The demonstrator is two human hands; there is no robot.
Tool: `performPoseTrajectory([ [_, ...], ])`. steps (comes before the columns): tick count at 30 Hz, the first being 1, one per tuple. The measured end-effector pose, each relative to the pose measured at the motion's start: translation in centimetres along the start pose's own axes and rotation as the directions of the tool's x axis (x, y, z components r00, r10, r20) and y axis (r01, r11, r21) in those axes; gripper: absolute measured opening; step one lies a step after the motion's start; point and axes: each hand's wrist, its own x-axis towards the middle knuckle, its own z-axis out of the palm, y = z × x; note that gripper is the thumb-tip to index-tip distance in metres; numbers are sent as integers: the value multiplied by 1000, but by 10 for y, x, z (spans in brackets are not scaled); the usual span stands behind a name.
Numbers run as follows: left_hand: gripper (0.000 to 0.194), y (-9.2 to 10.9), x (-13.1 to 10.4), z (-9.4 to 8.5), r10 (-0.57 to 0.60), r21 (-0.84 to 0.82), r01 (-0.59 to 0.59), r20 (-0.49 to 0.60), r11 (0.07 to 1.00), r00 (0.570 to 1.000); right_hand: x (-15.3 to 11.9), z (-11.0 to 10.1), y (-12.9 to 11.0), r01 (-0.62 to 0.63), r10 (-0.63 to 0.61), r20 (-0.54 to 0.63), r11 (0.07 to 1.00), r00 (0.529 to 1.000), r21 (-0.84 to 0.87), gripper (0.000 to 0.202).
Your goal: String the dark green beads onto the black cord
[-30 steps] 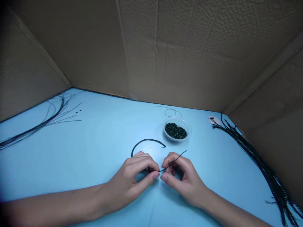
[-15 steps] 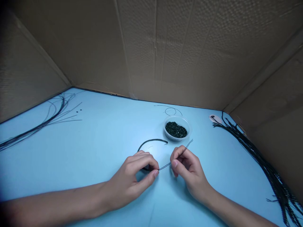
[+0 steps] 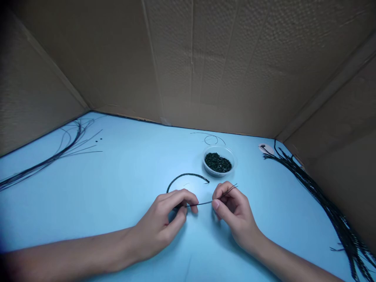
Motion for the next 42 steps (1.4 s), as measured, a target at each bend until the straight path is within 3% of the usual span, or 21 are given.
performPoseTrajectory([
  [11,63,-6,1,-1,-6,100,11,-53,995,999,1,1,-5,13,-15,-14,993,1000,-120,21],
  [13,59,-2,2,-1,24,117,-17,-59,993,998,1,3,-8,31,-31,2,987,1000,-160,22],
  [17,22,4,2,-1,94,82,-90,-43,993,995,1,5,-10,57,-42,74,975,996,-215,22],
  [20,11,4,2,-1,129,65,-128,-20,990,991,1,6,-9,97,-63,137,962,989,-257,18],
  [29,9,1,2,0,155,32,-156,12,987,988,0,8,-11,273,-163,300,886,940,-375,9],
  [42,10,1,2,2,131,28,-132,48,991,990,0,9,-11,295,-181,299,867,937,-402,13],
])
